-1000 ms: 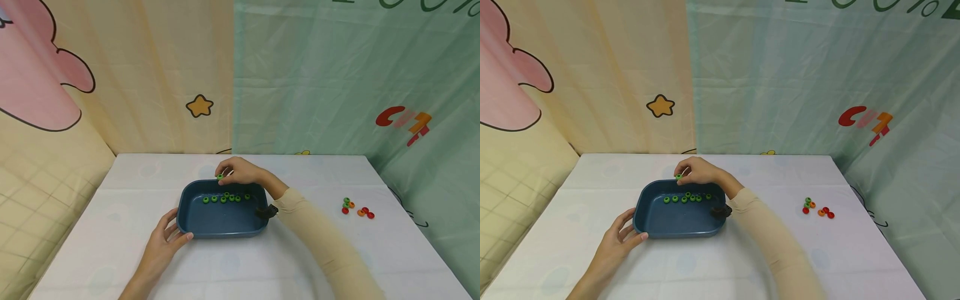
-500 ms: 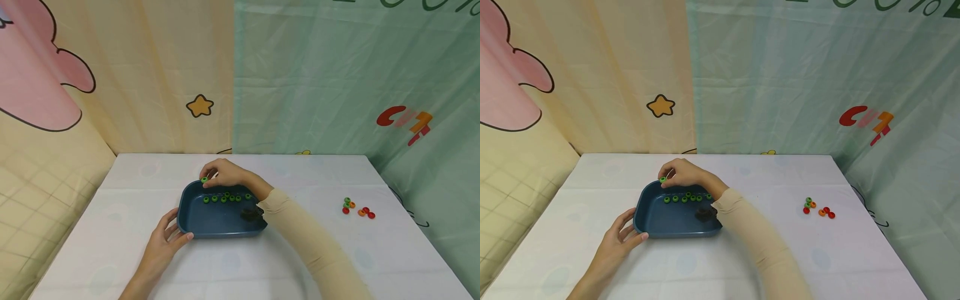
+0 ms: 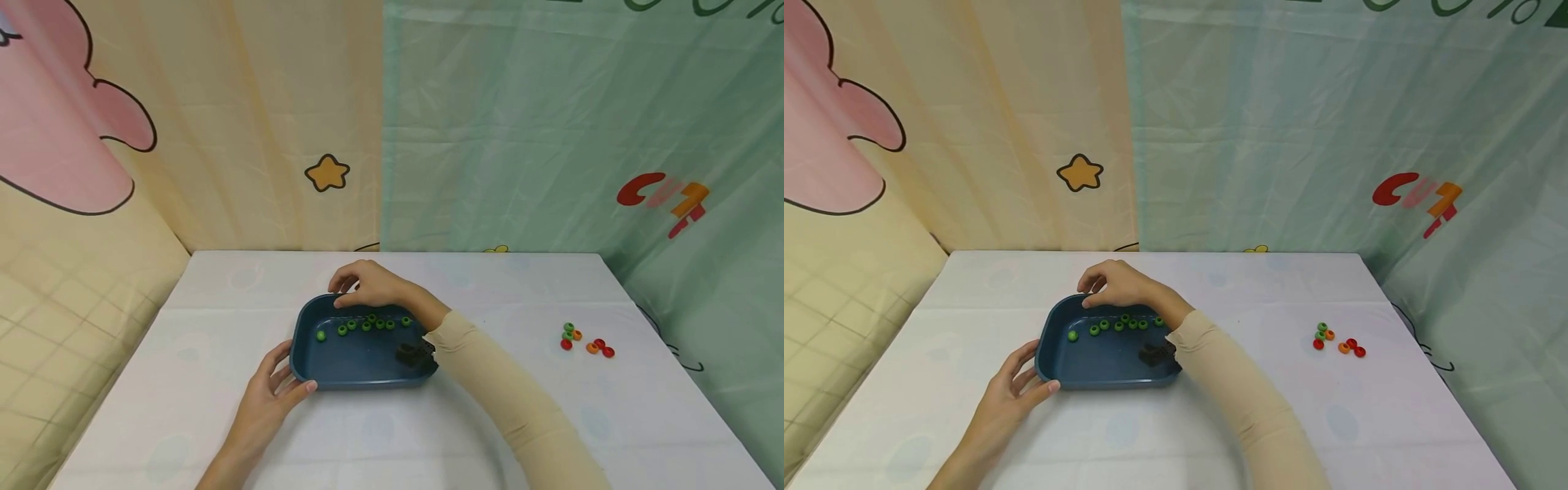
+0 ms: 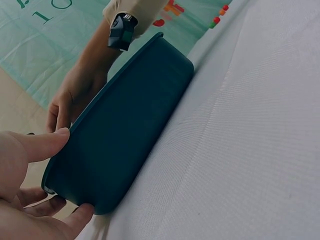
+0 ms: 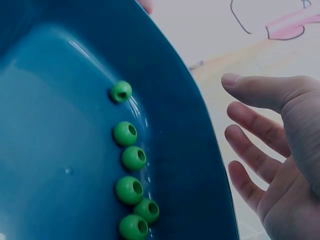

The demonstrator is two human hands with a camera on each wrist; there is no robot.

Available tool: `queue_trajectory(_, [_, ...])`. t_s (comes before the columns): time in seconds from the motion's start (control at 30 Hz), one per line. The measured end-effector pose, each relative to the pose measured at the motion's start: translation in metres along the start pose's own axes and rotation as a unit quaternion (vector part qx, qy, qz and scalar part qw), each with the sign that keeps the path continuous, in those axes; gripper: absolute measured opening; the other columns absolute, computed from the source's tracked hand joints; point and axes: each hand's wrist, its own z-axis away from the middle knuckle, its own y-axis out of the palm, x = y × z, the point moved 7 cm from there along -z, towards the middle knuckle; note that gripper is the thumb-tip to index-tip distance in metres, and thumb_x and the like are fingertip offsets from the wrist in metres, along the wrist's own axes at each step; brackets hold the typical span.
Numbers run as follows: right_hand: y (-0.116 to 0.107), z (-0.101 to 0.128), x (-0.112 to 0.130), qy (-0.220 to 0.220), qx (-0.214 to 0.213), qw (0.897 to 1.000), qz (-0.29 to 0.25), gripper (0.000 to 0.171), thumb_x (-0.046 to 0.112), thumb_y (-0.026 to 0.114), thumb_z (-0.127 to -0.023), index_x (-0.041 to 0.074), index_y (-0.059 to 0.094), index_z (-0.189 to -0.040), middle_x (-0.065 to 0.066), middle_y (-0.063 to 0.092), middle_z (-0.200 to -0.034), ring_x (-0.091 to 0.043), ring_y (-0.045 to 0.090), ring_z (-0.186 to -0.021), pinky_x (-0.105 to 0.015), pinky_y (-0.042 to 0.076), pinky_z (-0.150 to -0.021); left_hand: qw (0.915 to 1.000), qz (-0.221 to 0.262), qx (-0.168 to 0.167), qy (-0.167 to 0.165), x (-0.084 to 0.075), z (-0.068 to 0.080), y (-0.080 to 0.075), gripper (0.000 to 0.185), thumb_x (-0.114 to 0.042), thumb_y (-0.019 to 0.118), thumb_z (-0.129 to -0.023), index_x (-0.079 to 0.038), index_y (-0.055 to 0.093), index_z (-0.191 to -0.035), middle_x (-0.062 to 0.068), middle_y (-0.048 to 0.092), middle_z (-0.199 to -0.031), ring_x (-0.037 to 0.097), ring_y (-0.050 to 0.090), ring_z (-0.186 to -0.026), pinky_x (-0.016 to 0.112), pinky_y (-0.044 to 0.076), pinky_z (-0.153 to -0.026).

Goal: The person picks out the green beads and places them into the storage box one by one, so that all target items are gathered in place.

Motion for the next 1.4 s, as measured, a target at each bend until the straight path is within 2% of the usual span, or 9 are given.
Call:
queue_trajectory(0.1, [-0.003, 0.005, -0.002, 0.004, -0.003, 1.000, 0.001, 0.025, 0.024, 0.073, -0.082, 0.012, 0.068, -0.103, 0.002, 0.065, -0.100, -0.004, 0.059, -0.089, -0.037, 0.050, -0.085, 1.0000, 0.000, 0.000, 0.000, 0.000, 0.000, 0.000, 0.078, -0.006, 0.075, -0.078, -0.014, 0.030, -0.142, 0.004, 0.026, -0.144, 0.029, 0.037, -0.127, 0.022, 0.045, -0.090])
queue_trajectory(0.23, [-0.009, 0.014, -0.004, 0.011, -0.010, 1.000, 0.001, 0.025, 0.023, 0.073, -0.082, 0.013, 0.068, -0.103, 0.003, 0.064, -0.100, -0.003, 0.059, -0.089, -0.030, 0.051, -0.082, 1.0000, -0.002, -0.002, -0.001, 0.001, 0.000, 0.000, 0.079, -0.007, 0.075, -0.078, -0.015, 0.030, -0.142, 0.004, 0.026, -0.144, 0.028, 0.037, -0.127, 0.022, 0.045, -0.090])
queue_trajectory(0.33, [-0.013, 0.022, -0.007, 0.019, -0.016, 1.000, -0.003, 0.027, 0.023, 0.073, -0.082, 0.011, 0.068, -0.105, 0.000, 0.064, -0.101, -0.008, 0.060, -0.091, -0.028, 0.050, -0.080, 1.0000, -0.002, -0.003, -0.001, 0.001, 0.000, -0.001, 0.079, -0.008, 0.075, -0.078, -0.015, 0.031, -0.142, 0.004, 0.027, -0.144, 0.028, 0.037, -0.127, 0.022, 0.045, -0.090])
queue_trajectory(0.5, [-0.022, 0.037, -0.015, 0.029, -0.019, 0.999, -0.004, 0.029, 0.027, 0.072, -0.082, 0.010, 0.068, -0.105, 0.000, 0.064, -0.101, -0.010, 0.060, -0.092, -0.033, 0.050, -0.082, 1.0000, -0.001, -0.004, -0.006, 0.002, 0.000, -0.001, 0.079, -0.009, 0.076, -0.078, -0.015, 0.031, -0.142, 0.004, 0.027, -0.144, 0.028, 0.038, -0.127, 0.021, 0.045, -0.090])
queue_trajectory(0.67, [-0.033, 0.054, -0.026, 0.056, -0.029, 0.998, -0.007, 0.027, 0.026, 0.072, -0.082, 0.012, 0.068, -0.104, -0.003, 0.064, -0.102, -0.008, 0.059, -0.092, -0.029, 0.050, -0.082, 1.0000, 0.000, -0.002, -0.003, 0.000, 0.000, 0.000, 0.079, -0.009, 0.076, -0.077, -0.015, 0.030, -0.142, 0.005, 0.026, -0.144, 0.029, 0.037, -0.127, 0.021, 0.044, -0.090])
queue_trajectory(0.9, [-0.046, 0.075, -0.037, 0.077, -0.045, 0.996, -0.018, 0.023, 0.025, 0.073, -0.082, 0.015, 0.068, -0.102, -0.009, 0.064, -0.104, -0.010, 0.059, -0.091, -0.032, 0.050, -0.082, 1.0000, -0.003, -0.004, -0.007, 0.000, 0.000, 0.000, 0.079, -0.010, 0.076, -0.077, -0.015, 0.031, -0.142, 0.004, 0.027, -0.144, 0.028, 0.038, -0.127, 0.021, 0.044, -0.090])
queue_trajectory(1.13, [-0.050, 0.086, -0.045, 0.085, -0.049, 0.995, -0.028, 0.032, 0.023, 0.073, -0.082, 0.004, 0.066, -0.105, -0.011, 0.064, -0.104, -0.013, 0.060, -0.091, -0.034, 0.051, -0.082, 1.0000, -0.005, -0.004, -0.005, -0.001, 0.000, -0.001, 0.080, -0.010, 0.076, -0.077, -0.014, 0.030, -0.142, 0.005, 0.027, -0.144, 0.028, 0.038, -0.126, 0.020, 0.044, -0.090])
queue_trajectory(1.4, [-0.055, 0.097, -0.048, 0.096, -0.057, 0.994, -0.011, 0.027, 0.024, 0.072, -0.082, 0.009, 0.067, -0.104, -0.012, 0.063, -0.105, -0.012, 0.059, -0.092, -0.033, 0.051, -0.082, 1.0000, -0.003, -0.005, -0.004, -0.001, 0.000, -0.001, 0.080, -0.011, 0.077, -0.077, -0.014, 0.031, -0.142, 0.005, 0.027, -0.144, 0.029, 0.037, -0.126, 0.020, 0.044, -0.090])
